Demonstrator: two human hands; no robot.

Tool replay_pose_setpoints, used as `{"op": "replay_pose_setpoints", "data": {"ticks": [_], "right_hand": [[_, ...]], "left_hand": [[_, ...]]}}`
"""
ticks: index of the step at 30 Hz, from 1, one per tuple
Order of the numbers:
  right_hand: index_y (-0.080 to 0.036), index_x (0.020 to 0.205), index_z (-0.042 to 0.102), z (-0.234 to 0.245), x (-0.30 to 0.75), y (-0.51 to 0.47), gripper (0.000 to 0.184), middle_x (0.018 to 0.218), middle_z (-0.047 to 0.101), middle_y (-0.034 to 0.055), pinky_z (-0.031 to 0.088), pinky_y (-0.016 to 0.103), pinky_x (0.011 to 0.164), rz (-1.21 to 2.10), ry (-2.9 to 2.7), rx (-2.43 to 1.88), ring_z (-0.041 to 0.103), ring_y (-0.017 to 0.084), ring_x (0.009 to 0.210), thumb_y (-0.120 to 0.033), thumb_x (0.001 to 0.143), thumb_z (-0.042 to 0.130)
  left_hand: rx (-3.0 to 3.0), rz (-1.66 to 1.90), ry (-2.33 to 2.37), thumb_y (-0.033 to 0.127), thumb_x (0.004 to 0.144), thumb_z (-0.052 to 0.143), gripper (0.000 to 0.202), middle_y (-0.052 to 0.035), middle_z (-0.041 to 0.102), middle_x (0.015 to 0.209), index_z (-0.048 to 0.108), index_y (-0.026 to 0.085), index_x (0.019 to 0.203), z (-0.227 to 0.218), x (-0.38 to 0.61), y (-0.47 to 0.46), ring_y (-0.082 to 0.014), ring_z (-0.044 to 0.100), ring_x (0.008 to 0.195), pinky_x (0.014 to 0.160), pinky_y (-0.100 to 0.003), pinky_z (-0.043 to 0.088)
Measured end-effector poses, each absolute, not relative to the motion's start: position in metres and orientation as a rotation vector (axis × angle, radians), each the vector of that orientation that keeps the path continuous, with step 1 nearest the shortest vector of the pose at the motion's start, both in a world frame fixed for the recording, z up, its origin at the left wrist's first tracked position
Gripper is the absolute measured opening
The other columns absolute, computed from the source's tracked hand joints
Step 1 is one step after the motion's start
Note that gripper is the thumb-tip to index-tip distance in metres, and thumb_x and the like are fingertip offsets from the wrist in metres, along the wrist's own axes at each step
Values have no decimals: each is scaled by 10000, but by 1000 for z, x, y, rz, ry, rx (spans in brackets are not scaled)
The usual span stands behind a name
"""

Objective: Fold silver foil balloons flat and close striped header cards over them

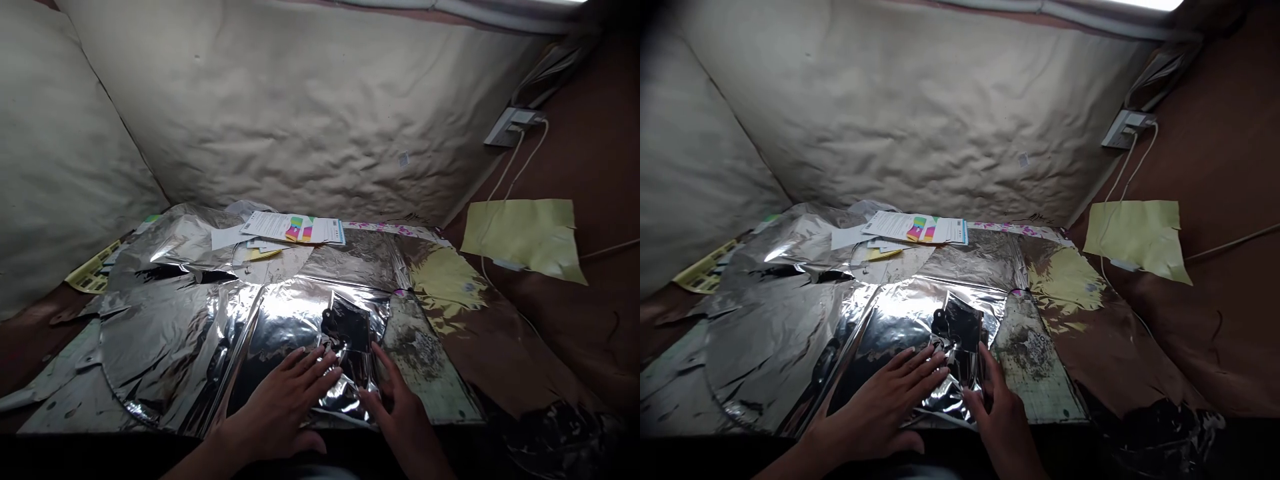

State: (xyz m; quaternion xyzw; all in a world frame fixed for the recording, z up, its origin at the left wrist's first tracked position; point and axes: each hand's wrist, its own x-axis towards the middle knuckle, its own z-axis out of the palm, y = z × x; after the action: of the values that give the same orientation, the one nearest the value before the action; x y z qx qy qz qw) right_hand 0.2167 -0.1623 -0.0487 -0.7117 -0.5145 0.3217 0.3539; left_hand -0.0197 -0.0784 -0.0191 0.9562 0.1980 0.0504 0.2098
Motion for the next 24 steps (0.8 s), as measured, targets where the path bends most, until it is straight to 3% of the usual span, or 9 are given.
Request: {"op": "replay_pose_setpoints", "data": {"ticks": [3,5,6,8,10,13,16,20,24], "right_hand": [[-281,1512,331,-55,223,-180,660,622,644,-44,529,300,568,802,-1349,-1879,631,194,546,-420,899,534],[-298,1507,344,-58,233,-193,640,916,736,45,575,347,688,658,-1478,-1857,706,231,733,-444,915,537],[-307,1511,337,-60,239,-199,683,1143,702,97,573,392,798,548,-1586,-1811,707,275,917,-469,894,581],[-336,1526,298,-61,252,-207,869,1500,447,129,468,500,1015,337,-1864,-1643,520,381,1277,-529,787,713],[-353,1541,251,-58,263,-209,996,1598,281,99,341,557,1117,279,-2164,-1479,307,419,1422,-541,717,778],[-306,1539,279,-45,270,-198,775,1559,371,91,317,497,1149,444,-2390,-1392,336,330,1425,-328,861,656],[-239,1447,463,-30,273,-178,587,1395,565,108,406,412,1081,680,-2228,-1381,503,256,1285,-163,872,555],[-200,1018,713,-27,280,-156,253,951,717,57,508,332,813,958,-1788,-1502,646,218,888,-333,940,513],[-183,746,649,-41,280,-133,430,686,627,18,425,284,618,967,-1478,-1700,572,193,681,-534,923,476]], "left_hand": [[2649,38,508,586,819,658,997,-80,165,1625,76,283,1569,-18,-14,-84,-345,170,1481,1181,-583,147],[2664,19,533,431,782,739,1031,-68,163,1625,86,290,1566,-20,-10,-88,-350,169,1481,1184,-584,126],[2675,15,540,341,775,744,1022,-62,177,1624,97,294,1565,-21,-8,-91,-345,178,1479,1187,-573,122],[2695,15,520,222,774,708,977,-54,225,1614,132,293,1559,-22,-7,-94,-331,209,1472,1192,-546,129],[2698,36,476,217,791,671,897,-54,284,1597,191,284,1546,-20,-6,-93,-331,243,1458,1187,-532,146],[2659,90,421,329,838,636,729,-57,420,1523,318,285,1492,-11,-6,-85,-326,355,1392,1170,-516,196],[2566,90,344,473,806,672,760,-71,508,1434,355,291,1472,2,-5,-74,-327,440,1314,1130,-487,289],[2310,122,397,450,724,757,904,-87,522,1402,310,292,1493,15,-4,-64,-324,507,1239,1046,-452,404],[1877,227,662,405,755,726,580,-57,675,1117,542,235,1278,12,14,-49,-239,631,966,824,-334,500]]}}
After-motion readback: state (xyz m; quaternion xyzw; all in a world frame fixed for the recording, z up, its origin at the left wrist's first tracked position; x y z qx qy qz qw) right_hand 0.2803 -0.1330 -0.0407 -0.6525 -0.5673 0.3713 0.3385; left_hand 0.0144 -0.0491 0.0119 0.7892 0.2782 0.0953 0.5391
